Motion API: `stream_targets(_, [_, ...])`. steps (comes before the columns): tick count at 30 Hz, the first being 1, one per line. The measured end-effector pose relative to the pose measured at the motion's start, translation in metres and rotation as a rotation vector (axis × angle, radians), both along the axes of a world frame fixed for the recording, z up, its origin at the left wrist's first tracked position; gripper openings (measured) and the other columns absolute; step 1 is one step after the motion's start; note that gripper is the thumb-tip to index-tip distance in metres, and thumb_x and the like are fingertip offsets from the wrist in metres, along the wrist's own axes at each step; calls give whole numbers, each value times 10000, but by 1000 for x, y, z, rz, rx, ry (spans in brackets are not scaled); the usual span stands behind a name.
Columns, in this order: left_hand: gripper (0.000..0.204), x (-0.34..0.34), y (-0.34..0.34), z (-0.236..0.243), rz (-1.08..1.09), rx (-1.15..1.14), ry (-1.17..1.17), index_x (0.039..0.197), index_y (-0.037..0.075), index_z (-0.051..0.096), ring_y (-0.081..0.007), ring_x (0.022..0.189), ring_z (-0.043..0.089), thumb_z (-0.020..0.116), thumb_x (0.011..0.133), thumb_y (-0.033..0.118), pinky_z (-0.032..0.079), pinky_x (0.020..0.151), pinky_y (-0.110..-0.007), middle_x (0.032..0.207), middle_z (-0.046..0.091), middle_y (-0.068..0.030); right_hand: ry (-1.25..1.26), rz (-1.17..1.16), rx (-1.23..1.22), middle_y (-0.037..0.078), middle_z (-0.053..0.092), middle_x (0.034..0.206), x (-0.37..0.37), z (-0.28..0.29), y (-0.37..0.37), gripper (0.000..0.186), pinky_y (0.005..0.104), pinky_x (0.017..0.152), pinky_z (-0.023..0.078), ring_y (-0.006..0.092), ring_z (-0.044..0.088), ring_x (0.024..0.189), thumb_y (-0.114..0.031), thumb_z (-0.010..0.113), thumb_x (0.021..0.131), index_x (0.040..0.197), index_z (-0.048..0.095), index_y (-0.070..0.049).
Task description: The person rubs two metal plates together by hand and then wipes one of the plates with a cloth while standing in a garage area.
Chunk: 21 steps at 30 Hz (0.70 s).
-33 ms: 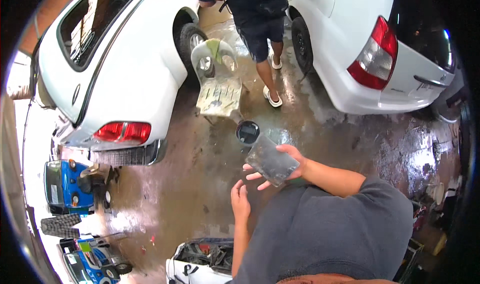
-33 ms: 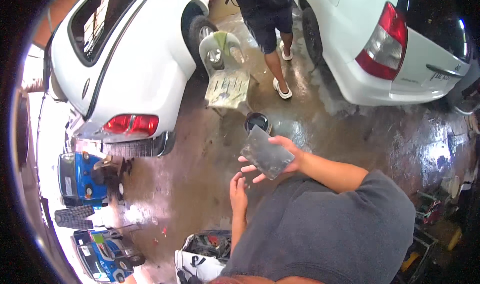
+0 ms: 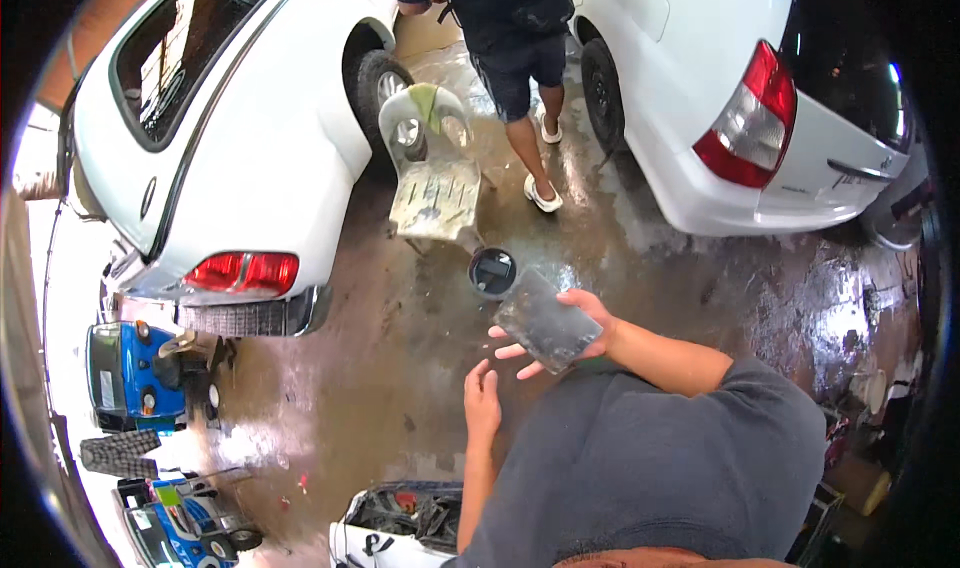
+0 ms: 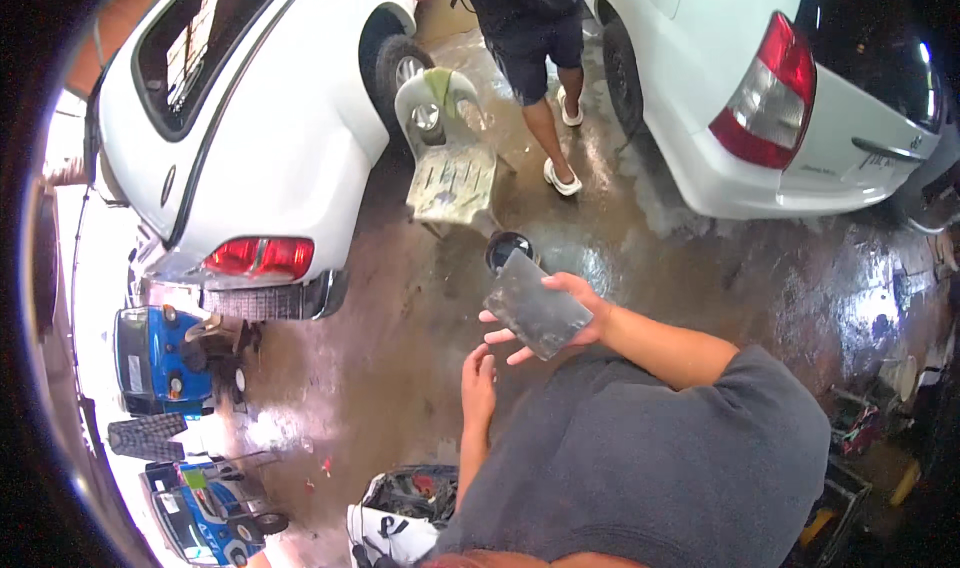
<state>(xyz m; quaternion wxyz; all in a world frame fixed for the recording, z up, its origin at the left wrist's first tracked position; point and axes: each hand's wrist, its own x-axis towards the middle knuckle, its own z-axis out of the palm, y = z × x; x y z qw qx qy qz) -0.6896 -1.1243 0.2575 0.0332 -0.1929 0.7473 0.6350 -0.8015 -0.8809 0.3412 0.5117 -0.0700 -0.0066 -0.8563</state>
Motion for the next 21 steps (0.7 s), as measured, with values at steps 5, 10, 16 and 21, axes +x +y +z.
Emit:
stream_targets(5, [425, -111, 64, -15, -538, -394, -5, 1314, 13, 560, -313, 1195, 580, 600, 977, 269, 451, 1014, -386, 1335, 563, -200, 34, -122, 68, 270, 201, 1599, -73, 12, 90, 856, 727, 1101, 243, 520, 244, 1442, -388, 628, 862, 1565, 242, -91])
stream_targets(10, [454, -205, 118, -6, -788, -302, 18, 1313, 16, 572, -339, 1224, 568, 627, 965, 303, 443, 1028, -390, 1315, 584, -217, 15, -318, 172, 274, 429, 1470, -127, 16, 139, 752, 628, 1085, 380, 468, 461, 1328, -298, 623, 820, 1461, 385, 14])
stream_targets(16, [440, -304, 142, 18, -871, 20, -148, 1365, 44, 562, -248, 1244, 547, 577, 1005, 297, 428, 1038, -366, 1363, 575, -130, -228, -496, 392, 205, 644, 1210, -218, -51, 169, 575, 515, 970, 508, 354, 645, 1103, -236, 599, 824, 1335, 512, 13])
stream_targets(21, [541, -415, 154, 30, -1215, 319, -153, 1441, 45, 499, -230, 1377, 419, 433, 1055, 418, 302, 1148, -358, 1473, 494, -123, -117, -597, 549, 194, 641, 1228, -336, -32, 168, 525, 507, 962, 524, 342, 654, 1093, -205, 578, 858, 1334, 518, 7])
